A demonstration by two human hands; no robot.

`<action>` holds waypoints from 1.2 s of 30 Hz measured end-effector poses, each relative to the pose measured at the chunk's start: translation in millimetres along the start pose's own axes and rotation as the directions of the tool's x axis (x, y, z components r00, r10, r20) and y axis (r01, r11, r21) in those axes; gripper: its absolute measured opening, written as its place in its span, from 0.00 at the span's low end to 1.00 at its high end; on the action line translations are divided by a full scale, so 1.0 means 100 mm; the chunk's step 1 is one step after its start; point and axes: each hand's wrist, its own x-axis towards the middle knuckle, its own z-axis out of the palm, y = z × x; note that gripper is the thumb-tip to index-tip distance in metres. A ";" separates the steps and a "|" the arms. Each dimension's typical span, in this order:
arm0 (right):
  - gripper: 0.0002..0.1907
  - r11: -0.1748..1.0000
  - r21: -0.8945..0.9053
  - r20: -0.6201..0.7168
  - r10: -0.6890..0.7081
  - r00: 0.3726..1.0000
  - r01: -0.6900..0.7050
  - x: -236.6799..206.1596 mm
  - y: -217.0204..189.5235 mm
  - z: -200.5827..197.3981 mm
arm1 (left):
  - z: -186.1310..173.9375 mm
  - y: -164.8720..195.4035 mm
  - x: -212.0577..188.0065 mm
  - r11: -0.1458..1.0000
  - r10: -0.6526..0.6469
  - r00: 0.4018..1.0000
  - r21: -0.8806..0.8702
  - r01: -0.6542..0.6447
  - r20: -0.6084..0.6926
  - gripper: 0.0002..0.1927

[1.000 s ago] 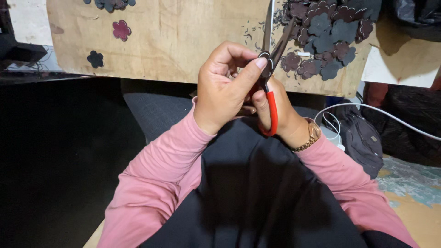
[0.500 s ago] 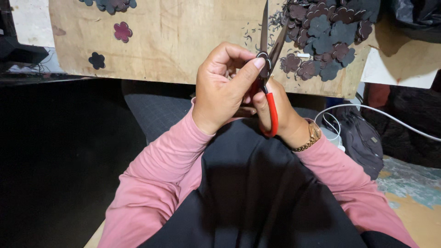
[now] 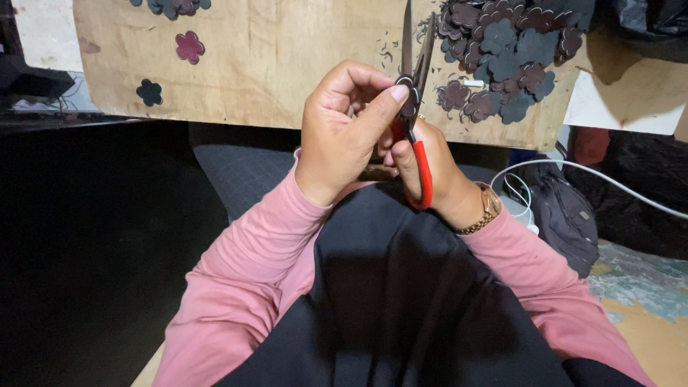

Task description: The person sits at a workbench trimming the edges of small flower-shaped leather pieces with red-handled scissors, rotating each piece to cut evenly around the petals, then sets the trimmed piece on a pile of finished pieces and picks up the next one.

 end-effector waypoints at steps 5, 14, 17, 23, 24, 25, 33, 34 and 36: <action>0.36 0.987 0.104 -0.012 0.124 0.992 -0.122 -0.01 0.02 0.00 | -0.10 -0.05 0.07 0.995 0.096 0.994 0.036 -0.098 0.046 0.06; 0.43 0.993 0.110 0.128 0.022 0.991 -0.036 -0.01 -0.02 -0.04 | -0.19 0.08 0.07 0.997 -0.073 0.994 -0.018 0.075 0.084 0.04; 0.46 0.990 0.131 0.135 0.042 0.990 -0.060 0.01 -0.03 -0.05 | -0.16 0.12 0.09 0.995 -0.100 0.992 -0.006 0.100 0.074 0.05; 0.44 0.995 0.092 0.141 0.016 0.990 -0.029 0.01 -0.05 -0.07 | -0.18 0.16 0.09 0.996 -0.085 0.992 0.027 0.083 0.095 0.06; 0.43 0.997 0.070 0.146 0.010 0.989 -0.021 0.01 -0.05 -0.08 | -0.19 0.16 0.09 0.997 -0.080 0.992 0.024 0.078 0.097 0.07; 0.43 0.999 0.049 0.151 0.006 0.988 -0.013 0.01 -0.05 -0.09 | -0.20 0.16 0.09 0.997 -0.077 0.992 0.021 0.075 0.099 0.07; 0.43 1.000 -0.010 0.131 0.025 0.991 -0.024 0.03 -0.05 -0.09 | -0.24 0.11 0.09 0.994 0.010 0.997 0.108 -0.018 0.075 0.07; 0.43 0.999 -0.017 0.128 0.032 0.991 -0.030 0.04 -0.05 -0.09 | -0.24 0.10 0.10 0.991 0.035 0.996 0.126 -0.045 0.080 0.07; 0.43 0.999 -0.001 0.123 0.044 0.991 -0.045 0.04 -0.06 -0.09 | -0.24 0.09 0.10 0.987 0.044 0.997 0.153 -0.054 0.068 0.07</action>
